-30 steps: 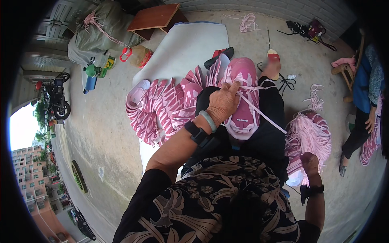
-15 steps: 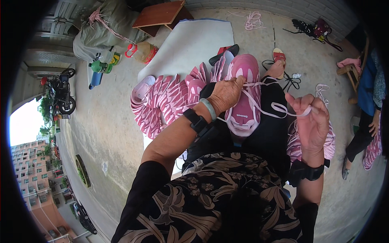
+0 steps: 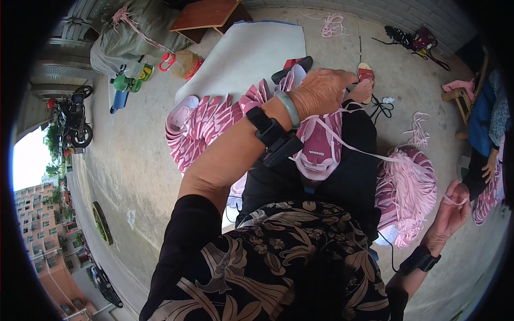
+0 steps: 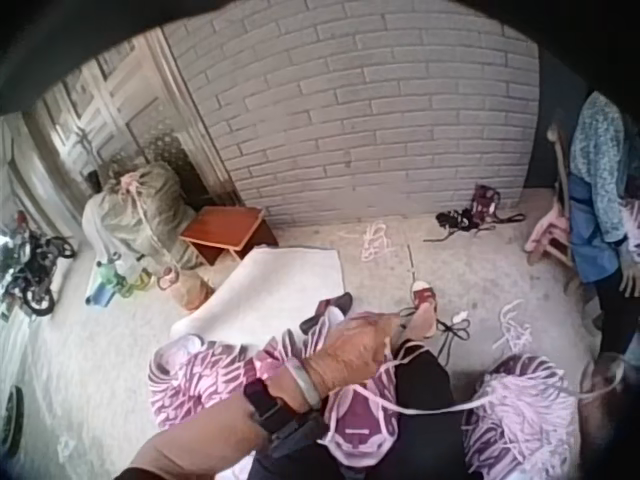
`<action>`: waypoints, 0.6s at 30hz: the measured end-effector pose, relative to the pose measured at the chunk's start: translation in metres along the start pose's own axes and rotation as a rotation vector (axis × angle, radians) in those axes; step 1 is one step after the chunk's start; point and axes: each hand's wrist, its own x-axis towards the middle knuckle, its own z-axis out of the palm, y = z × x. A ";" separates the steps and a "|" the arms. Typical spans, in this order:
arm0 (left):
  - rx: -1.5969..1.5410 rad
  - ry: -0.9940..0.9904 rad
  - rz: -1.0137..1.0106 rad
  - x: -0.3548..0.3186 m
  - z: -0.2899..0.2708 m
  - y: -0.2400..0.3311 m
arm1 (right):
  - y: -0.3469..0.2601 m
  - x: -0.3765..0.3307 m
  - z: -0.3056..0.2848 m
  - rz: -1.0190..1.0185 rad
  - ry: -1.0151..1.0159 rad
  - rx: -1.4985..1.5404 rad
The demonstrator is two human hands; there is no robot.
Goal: The person threads pink shoelaces through the eyelets of a pink athletic shoe held in their lap. They pull the laces tight and tie them into a bow knot. The person repeats this process on a second shoe.
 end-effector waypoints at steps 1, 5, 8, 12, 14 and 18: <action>-0.061 0.023 0.070 0.011 0.004 0.004 | -0.005 0.000 -0.008 0.078 -0.019 0.013; -0.276 0.198 0.142 0.012 0.010 0.005 | 0.001 -0.003 -0.038 0.255 0.113 -0.136; -0.057 -0.001 -0.319 -0.034 0.004 -0.010 | 0.036 -0.012 -0.052 0.289 0.319 -0.671; 0.029 0.113 -0.282 -0.094 0.027 -0.009 | 0.105 -0.010 -0.048 0.501 0.114 -1.094; 0.074 0.131 -0.340 -0.105 0.038 -0.008 | 0.138 0.003 -0.040 0.617 -0.023 -1.237; 0.140 0.029 -0.506 -0.101 0.045 -0.001 | 0.210 0.032 -0.034 -0.030 -0.548 -1.722</action>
